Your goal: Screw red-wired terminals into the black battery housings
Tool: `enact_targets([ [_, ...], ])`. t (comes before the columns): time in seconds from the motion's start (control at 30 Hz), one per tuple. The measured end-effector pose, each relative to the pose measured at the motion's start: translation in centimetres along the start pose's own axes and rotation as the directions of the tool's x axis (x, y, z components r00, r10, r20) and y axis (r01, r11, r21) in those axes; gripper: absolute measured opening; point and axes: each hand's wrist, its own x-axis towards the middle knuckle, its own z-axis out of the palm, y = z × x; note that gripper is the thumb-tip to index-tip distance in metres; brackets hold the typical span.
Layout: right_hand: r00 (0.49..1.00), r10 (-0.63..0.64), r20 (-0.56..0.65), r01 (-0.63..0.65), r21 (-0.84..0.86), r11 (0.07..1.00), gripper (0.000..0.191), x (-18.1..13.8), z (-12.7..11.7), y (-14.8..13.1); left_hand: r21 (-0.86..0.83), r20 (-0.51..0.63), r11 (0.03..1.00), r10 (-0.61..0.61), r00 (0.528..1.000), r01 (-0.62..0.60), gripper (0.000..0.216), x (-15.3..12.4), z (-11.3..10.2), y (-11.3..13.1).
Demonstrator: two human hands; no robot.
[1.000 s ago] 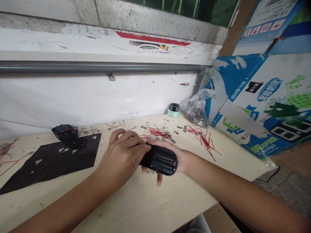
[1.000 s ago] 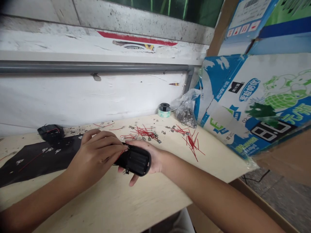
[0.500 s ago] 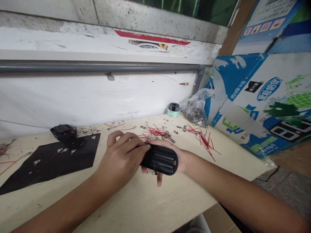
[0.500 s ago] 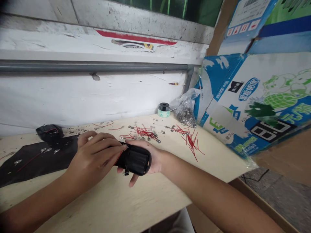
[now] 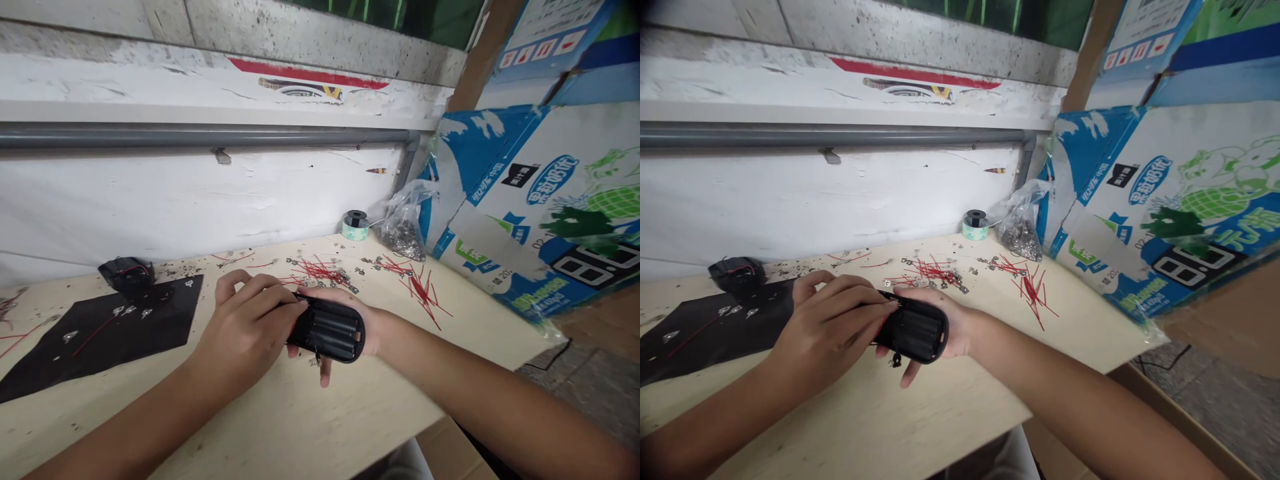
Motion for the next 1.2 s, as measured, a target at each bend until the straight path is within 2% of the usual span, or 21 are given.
enact_targets([
  [0.2,1.000,0.001,-0.010,-0.001,0.004,1.000,0.051,-0.1,-0.1,-0.1,0.041,0.026,0.998,0.054,0.998,-0.055,0.020,-0.2,0.2,-0.2],
  [0.33,1.000,-0.023,-0.008,0.023,-0.018,1.000,0.049,-0.1,0.0,-0.1,0.016,0.016,1.000,0.006,1.000,-0.006,0.016,-0.2,0.4,-0.3],
  [0.53,0.999,0.016,-0.029,-0.016,0.028,0.999,0.050,-0.1,-0.4,0.0,-0.009,-0.003,1.000,-0.001,1.000,0.001,0.015,-0.4,0.8,-0.3],
  [0.63,1.000,0.028,-0.003,-0.028,0.033,0.999,0.047,0.0,-0.4,0.0,0.010,-0.012,0.999,0.037,0.999,-0.037,0.014,-0.7,0.9,-0.3],
  [0.73,0.999,0.032,0.006,-0.032,0.022,0.999,0.048,0.1,-0.5,0.1,0.040,0.025,0.995,0.087,0.996,-0.088,0.015,-1.0,0.9,-0.3],
  [0.9,1.000,0.014,-0.017,-0.014,0.010,1.000,0.051,0.0,-0.5,-0.1,-0.005,0.022,1.000,0.025,0.999,-0.025,0.019,-0.8,1.2,0.0],
  [1.07,0.998,-0.009,-0.067,0.008,-0.015,1.000,0.056,-0.4,0.3,-0.7,-0.011,0.082,1.000,-0.009,0.997,0.010,0.037,0.3,-0.3,-0.3],
  [1.2,0.997,-0.039,-0.060,0.035,-0.069,0.997,0.058,-0.7,1.2,-1.0,-0.063,0.101,0.995,-0.072,0.992,0.079,0.031,1.4,-2.5,-1.3],
])
